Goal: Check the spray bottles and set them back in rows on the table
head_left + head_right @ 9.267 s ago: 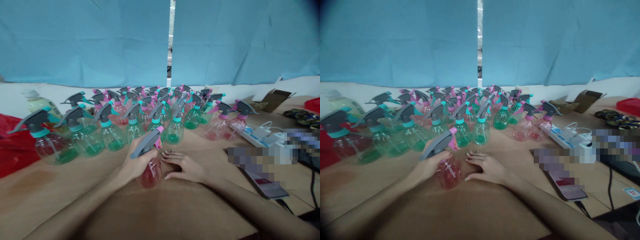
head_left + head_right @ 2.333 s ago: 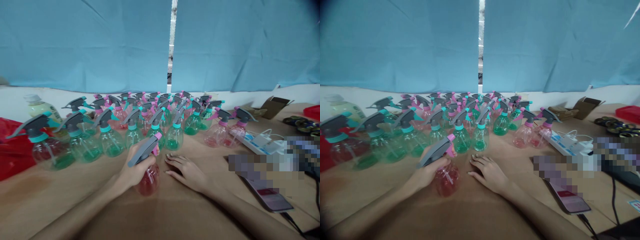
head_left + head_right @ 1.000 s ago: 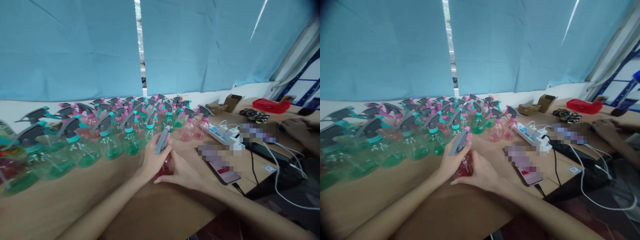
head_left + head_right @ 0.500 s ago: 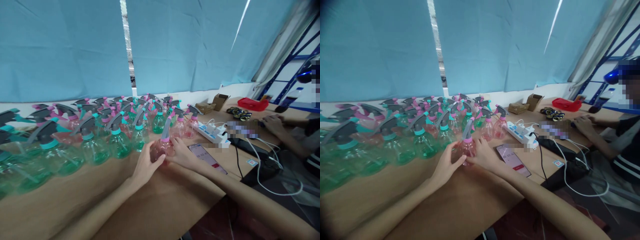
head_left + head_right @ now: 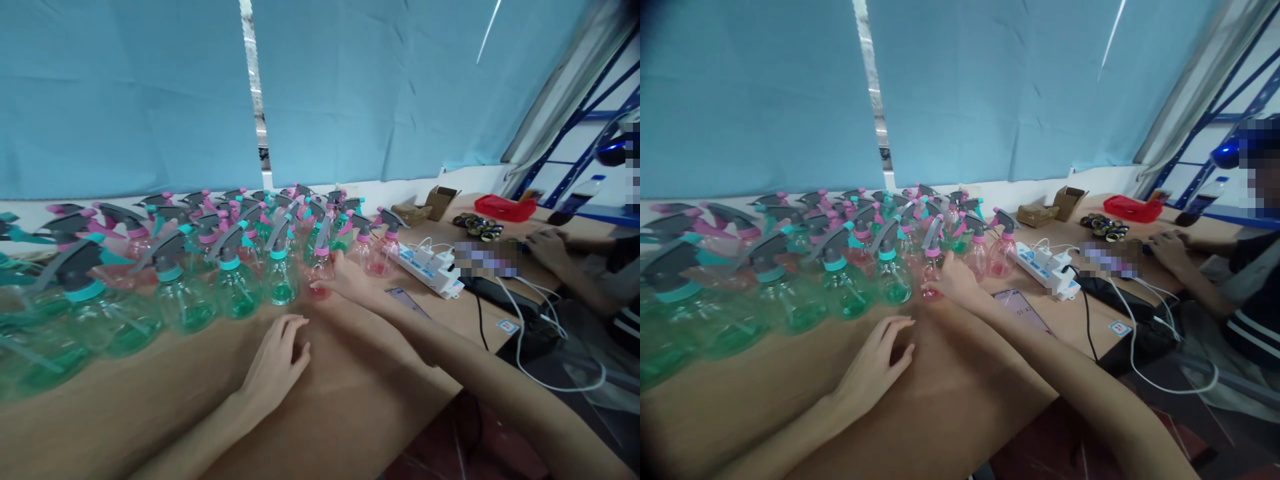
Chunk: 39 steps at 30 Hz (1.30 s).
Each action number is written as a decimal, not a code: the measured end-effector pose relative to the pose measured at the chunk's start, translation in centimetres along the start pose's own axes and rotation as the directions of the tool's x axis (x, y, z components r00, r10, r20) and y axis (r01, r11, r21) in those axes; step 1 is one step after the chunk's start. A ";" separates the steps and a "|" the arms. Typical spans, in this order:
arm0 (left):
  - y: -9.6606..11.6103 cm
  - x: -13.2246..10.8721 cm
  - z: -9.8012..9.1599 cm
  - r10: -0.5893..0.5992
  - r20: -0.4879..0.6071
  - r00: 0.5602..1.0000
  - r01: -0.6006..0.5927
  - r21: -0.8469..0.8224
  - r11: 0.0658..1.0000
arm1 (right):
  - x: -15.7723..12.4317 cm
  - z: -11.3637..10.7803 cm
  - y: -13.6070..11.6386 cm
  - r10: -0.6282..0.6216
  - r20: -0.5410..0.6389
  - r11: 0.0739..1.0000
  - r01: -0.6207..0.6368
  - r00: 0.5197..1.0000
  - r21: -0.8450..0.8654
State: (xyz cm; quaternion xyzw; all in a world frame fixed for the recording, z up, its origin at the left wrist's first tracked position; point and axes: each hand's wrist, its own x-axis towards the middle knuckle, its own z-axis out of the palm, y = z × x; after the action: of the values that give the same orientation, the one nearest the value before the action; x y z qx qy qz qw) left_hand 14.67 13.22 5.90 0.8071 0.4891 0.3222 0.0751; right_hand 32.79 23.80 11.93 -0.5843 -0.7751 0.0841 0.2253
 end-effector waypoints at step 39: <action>-1.2 0.5 -0.1 -0.073 -0.006 0.997 0.073 0.034 0.997 | 3.0 -2.7 8.8 0.135 -0.241 0.967 -0.075 0.961 0.243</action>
State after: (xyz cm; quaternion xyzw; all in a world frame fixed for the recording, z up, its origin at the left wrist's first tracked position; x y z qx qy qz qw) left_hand 13.91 14.24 5.71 0.7891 0.5237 0.3129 0.0720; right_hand 40.96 28.94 11.66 -0.6003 -0.6924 0.1097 0.3849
